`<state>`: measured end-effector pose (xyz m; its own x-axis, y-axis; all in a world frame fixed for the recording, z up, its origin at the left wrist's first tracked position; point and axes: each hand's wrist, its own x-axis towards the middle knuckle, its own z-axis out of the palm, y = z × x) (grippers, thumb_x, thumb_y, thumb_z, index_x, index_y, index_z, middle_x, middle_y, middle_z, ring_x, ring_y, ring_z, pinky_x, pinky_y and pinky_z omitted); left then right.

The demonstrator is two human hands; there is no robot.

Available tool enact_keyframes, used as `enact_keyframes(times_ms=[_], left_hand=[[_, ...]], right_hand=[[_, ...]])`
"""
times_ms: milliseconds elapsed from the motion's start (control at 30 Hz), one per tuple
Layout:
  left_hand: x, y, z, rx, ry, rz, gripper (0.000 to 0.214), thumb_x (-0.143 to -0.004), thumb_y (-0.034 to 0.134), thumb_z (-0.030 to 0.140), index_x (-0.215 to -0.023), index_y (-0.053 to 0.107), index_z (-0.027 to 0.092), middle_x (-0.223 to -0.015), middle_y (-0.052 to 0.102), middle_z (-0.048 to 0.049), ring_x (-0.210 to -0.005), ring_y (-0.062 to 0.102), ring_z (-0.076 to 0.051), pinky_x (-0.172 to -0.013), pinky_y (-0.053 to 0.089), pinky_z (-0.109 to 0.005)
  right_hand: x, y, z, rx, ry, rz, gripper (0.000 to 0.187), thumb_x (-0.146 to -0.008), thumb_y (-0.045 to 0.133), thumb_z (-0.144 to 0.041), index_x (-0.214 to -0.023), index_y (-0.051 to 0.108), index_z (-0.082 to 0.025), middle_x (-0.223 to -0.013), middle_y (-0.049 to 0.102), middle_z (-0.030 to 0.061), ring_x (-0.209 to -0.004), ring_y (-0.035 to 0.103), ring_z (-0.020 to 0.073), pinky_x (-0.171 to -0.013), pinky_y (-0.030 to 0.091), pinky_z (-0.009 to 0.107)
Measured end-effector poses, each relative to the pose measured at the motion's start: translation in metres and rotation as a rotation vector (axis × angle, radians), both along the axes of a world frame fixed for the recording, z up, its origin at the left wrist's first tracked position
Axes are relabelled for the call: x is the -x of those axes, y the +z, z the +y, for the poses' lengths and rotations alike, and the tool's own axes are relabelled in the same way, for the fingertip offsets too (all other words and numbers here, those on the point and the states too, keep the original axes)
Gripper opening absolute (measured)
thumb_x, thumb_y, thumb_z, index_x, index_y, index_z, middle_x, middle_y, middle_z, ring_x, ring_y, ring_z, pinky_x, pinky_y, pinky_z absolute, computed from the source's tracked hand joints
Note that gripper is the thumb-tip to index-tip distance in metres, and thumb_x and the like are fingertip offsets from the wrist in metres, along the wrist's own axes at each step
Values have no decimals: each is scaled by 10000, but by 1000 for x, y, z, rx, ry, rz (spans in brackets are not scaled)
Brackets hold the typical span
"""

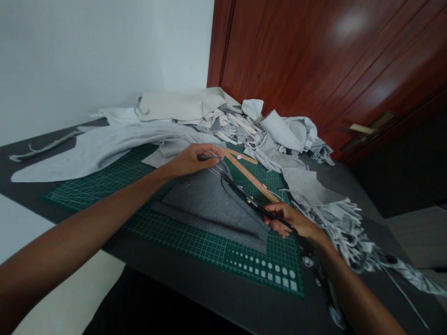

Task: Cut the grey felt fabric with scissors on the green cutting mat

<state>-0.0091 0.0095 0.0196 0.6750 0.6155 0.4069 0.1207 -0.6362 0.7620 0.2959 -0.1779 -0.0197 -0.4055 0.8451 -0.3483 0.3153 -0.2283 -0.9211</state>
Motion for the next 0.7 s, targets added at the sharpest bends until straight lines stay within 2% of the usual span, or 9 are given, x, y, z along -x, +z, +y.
enact_keyframes(times_ms=[133, 267, 433, 567, 700], left_hand=[[0, 1, 3, -76, 117, -30, 317, -855, 635, 457, -858, 740, 158, -833, 745, -39, -785, 658, -150, -726, 507, -224], [-2, -5, 5, -101, 172, -32, 357, -899, 570, 463, -847, 734, 150, -799, 729, -22, -768, 640, -146, -731, 491, -231], [-5, -9, 2, -115, 156, -26, 382, -932, 523, 457, -824, 716, 147, -767, 698, -9, -702, 601, -121, -674, 458, -218], [-7, -8, -1, -104, 125, -44, 356, -937, 523, 434, -835, 710, 149, -784, 706, -16, -724, 616, -124, -691, 472, -216], [-8, -8, -1, -85, 104, -68, 326, -936, 530, 416, -845, 708, 159, -795, 718, -25, -743, 630, -128, -704, 491, -219]], right_hand=[[-3, -5, -1, -5, -14, 6, 433, -737, 789, -524, -778, 543, -170, -519, 447, -105, -370, 353, 29, -359, 296, 152], [-2, -2, -1, -11, -11, 0, 513, -657, 823, -582, -782, 546, -168, -518, 457, -104, -373, 360, 33, -362, 307, 159], [4, 4, -1, 7, -11, -54, 459, -655, 824, -519, -744, 532, -176, -519, 481, -95, -376, 378, 35, -367, 327, 156], [9, 10, -1, 18, -13, -112, 415, -638, 834, -435, -721, 516, -180, -553, 518, -79, -406, 418, 44, -363, 332, 149], [8, 11, -2, 10, 3, -84, 430, -640, 829, -462, -751, 530, -175, -567, 510, -78, -407, 405, 38, -366, 318, 150]])
